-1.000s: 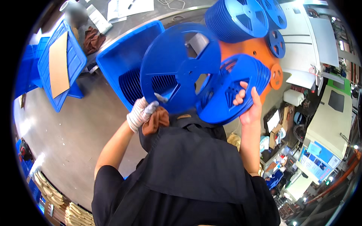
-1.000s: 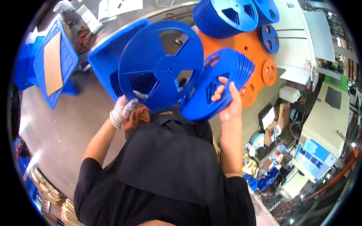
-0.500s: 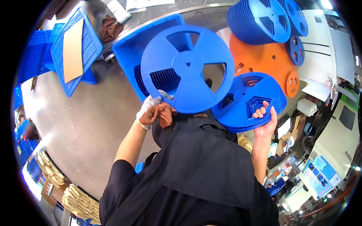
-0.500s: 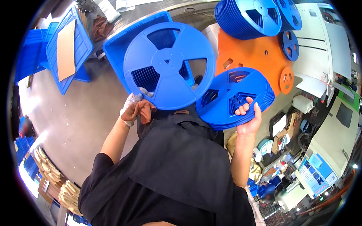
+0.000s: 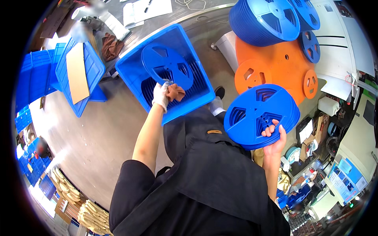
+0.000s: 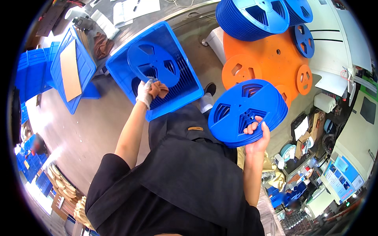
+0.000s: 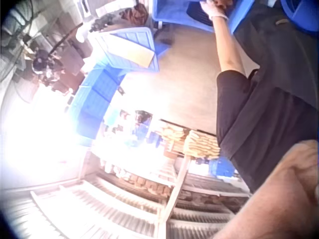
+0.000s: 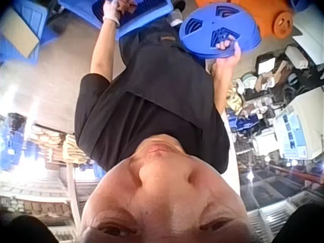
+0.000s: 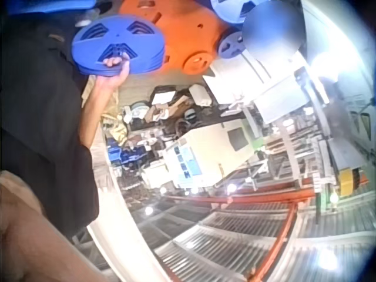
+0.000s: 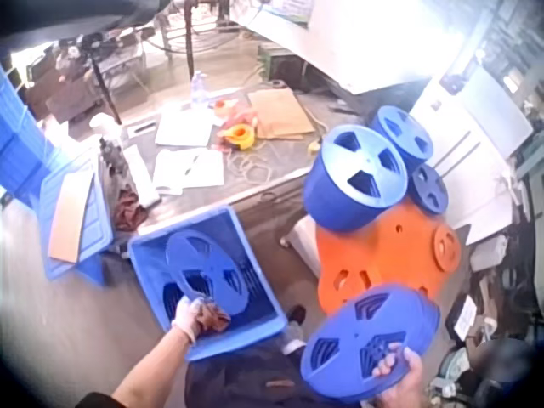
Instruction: The person repeatedly wipes blue plastic reel-like objects with a brown cloth. They pick up each object from a blue bin, wipe it thoroughly, and place it into a stack on the table. The task is performed one item at a time in a repetitive cycle.
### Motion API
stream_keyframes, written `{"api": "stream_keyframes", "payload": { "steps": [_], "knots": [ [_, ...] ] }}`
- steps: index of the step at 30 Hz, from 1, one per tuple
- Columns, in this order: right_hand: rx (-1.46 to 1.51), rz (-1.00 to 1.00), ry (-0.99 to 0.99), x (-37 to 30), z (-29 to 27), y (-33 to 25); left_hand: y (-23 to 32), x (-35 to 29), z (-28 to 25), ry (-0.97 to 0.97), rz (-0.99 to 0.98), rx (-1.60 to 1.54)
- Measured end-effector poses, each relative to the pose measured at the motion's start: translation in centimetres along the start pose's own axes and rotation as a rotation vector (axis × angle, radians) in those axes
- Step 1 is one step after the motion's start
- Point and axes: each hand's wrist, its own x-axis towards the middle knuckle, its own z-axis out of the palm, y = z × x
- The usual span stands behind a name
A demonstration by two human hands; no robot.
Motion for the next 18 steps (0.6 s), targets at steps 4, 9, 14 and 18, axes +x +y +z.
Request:
{"api": "stream_keyframes", "payload": {
  "steps": [4,9,14,18],
  "knots": [
    [0.001,-0.009,0.063,-0.3,-0.4,-0.4,-1.3,3.9,4.3,0.050,0.022,0.171],
    [0.007,-0.030,0.143,-0.1,-0.8,-0.4,-1.6,5.4,8.9,0.178,-0.039,0.472],
    [0.022,-0.016,0.160,0.2,-1.2,-0.7,-2.6,6.6,9.8,0.208,-0.008,0.718],
    [-0.003,-0.014,0.142,0.5,-1.1,-0.7,-4.8,9.0,8.3,0.184,-0.012,0.680]
  ]
}}
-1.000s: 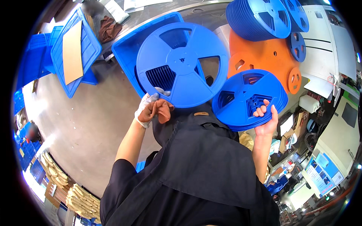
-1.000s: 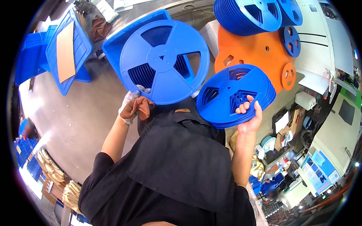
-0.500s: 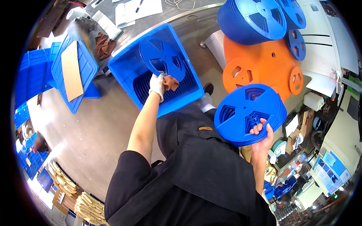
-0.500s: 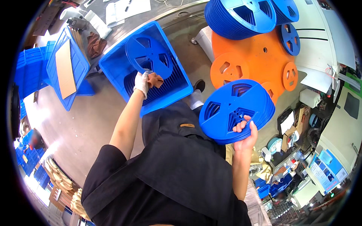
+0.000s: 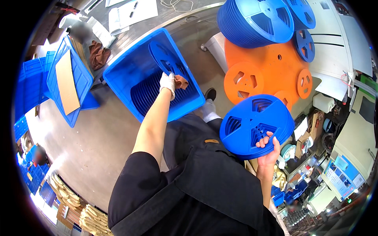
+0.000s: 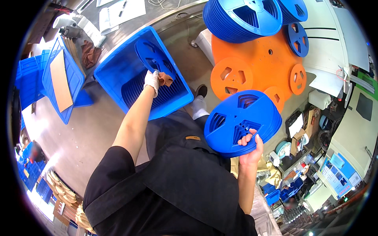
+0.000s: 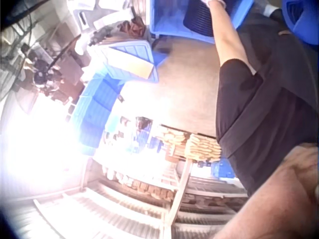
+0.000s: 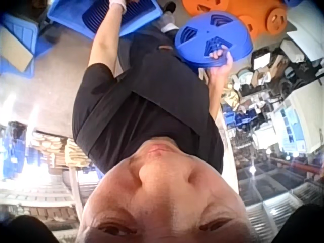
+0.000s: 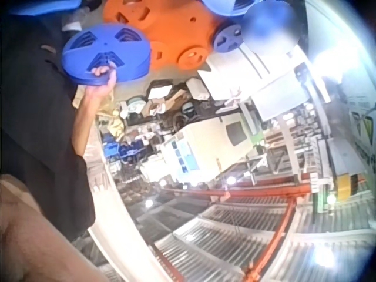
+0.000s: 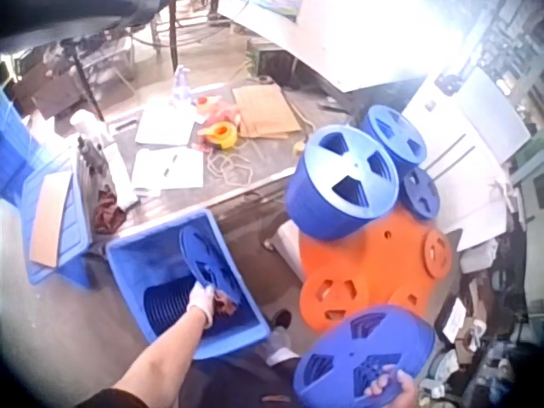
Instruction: The person repeatedly wipes blue plastic reel-like objects with a brown cloth. They pick up each object from a blue bin, wipe it thoroughly, and place it into a stack on the table. The task is performed one item at a time in a repetitive cycle.
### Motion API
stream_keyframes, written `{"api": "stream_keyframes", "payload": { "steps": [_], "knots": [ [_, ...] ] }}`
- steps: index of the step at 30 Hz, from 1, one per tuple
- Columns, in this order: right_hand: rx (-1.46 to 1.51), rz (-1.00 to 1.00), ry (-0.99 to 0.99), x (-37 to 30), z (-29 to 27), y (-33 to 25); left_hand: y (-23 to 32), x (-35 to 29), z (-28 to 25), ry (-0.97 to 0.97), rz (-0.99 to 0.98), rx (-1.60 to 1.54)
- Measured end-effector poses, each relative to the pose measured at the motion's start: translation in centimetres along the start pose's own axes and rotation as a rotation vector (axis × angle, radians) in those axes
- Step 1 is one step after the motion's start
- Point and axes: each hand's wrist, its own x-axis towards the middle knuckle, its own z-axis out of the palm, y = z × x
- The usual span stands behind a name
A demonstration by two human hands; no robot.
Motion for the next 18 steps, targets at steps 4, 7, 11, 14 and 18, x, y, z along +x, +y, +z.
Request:
{"api": "stream_keyframes", "payload": {
  "steps": [4,7,11,14,18],
  "knots": [
    [-0.018,0.011,-0.015,0.0,0.6,-0.4,0.9,-0.5,0.5,-0.019,0.001,0.036],
    [-0.034,0.025,-0.042,0.1,1.1,-0.7,1.5,-0.8,0.6,-0.010,0.052,0.010],
    [-0.067,0.043,-0.065,0.0,1.6,-0.6,1.6,-1.7,1.1,0.012,0.114,-0.006],
    [-0.114,0.046,-0.086,-0.4,2.1,-0.6,-0.1,0.1,1.5,-0.042,-0.011,0.013],
    [-0.159,0.054,-0.122,-0.8,2.7,-0.8,-3.4,2.2,2.3,0.003,-0.049,-0.060]
  ]
}}
